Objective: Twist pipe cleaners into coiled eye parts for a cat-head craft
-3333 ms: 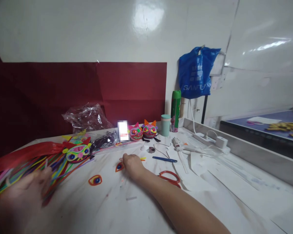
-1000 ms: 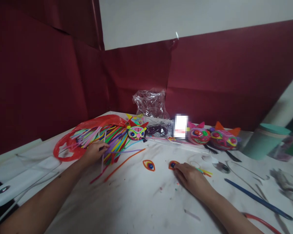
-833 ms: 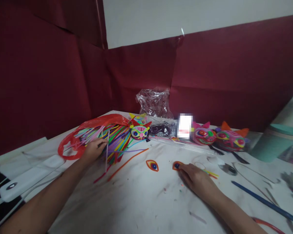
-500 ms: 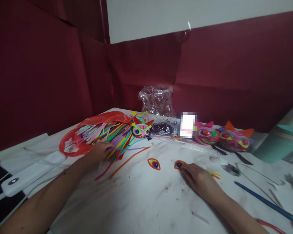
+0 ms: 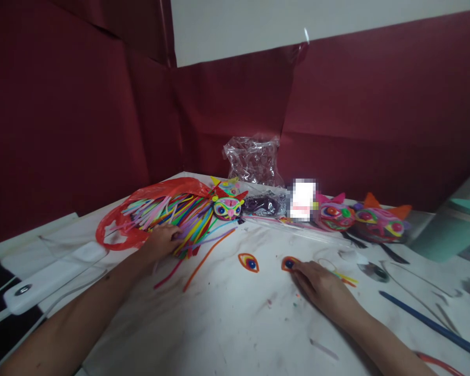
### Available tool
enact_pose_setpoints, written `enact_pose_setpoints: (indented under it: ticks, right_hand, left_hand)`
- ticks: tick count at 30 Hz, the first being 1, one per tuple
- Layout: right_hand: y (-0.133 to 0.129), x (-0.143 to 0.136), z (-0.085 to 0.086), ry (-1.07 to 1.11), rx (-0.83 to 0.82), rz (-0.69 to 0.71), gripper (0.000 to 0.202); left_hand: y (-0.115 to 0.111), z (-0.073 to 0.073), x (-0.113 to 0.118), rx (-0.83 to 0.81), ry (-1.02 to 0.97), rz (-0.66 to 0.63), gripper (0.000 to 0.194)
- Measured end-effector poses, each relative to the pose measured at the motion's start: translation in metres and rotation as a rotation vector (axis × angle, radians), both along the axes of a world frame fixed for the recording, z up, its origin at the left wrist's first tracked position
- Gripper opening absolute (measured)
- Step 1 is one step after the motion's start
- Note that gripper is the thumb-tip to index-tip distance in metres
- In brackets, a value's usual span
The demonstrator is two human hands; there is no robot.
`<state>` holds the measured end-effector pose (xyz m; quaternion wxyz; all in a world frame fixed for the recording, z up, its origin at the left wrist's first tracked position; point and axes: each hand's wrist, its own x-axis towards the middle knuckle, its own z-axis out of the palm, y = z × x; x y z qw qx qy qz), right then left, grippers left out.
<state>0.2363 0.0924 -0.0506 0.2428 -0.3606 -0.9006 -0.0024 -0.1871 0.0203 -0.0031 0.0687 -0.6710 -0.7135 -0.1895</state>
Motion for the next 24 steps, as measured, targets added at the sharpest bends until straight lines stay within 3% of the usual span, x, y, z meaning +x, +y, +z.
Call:
enact_pose_setpoints:
  ticks: [4,12,20,24]
  right_hand:
    - [-0.002,-0.001,0.001,-0.016,-0.004,0.001,0.025]
    - [-0.003,-0.001,0.004,-0.037,-0.011,-0.007,0.025]
    - [-0.004,-0.001,0.004,-0.026,-0.007,-0.007,0.025]
    - [-0.004,-0.002,0.004,-0.021,0.0,0.003,0.025]
  left_hand:
    - [0.0,-0.001,0.003,0.008,0.009,0.03,0.013]
    - [0.0,-0.001,-0.001,0.087,-0.041,0.066,0.03]
    - [-0.003,0.002,0.008,0.042,0.105,-0.042,0.019]
    - [-0.002,-0.004,0.017,0.02,0.167,0.014,0.021]
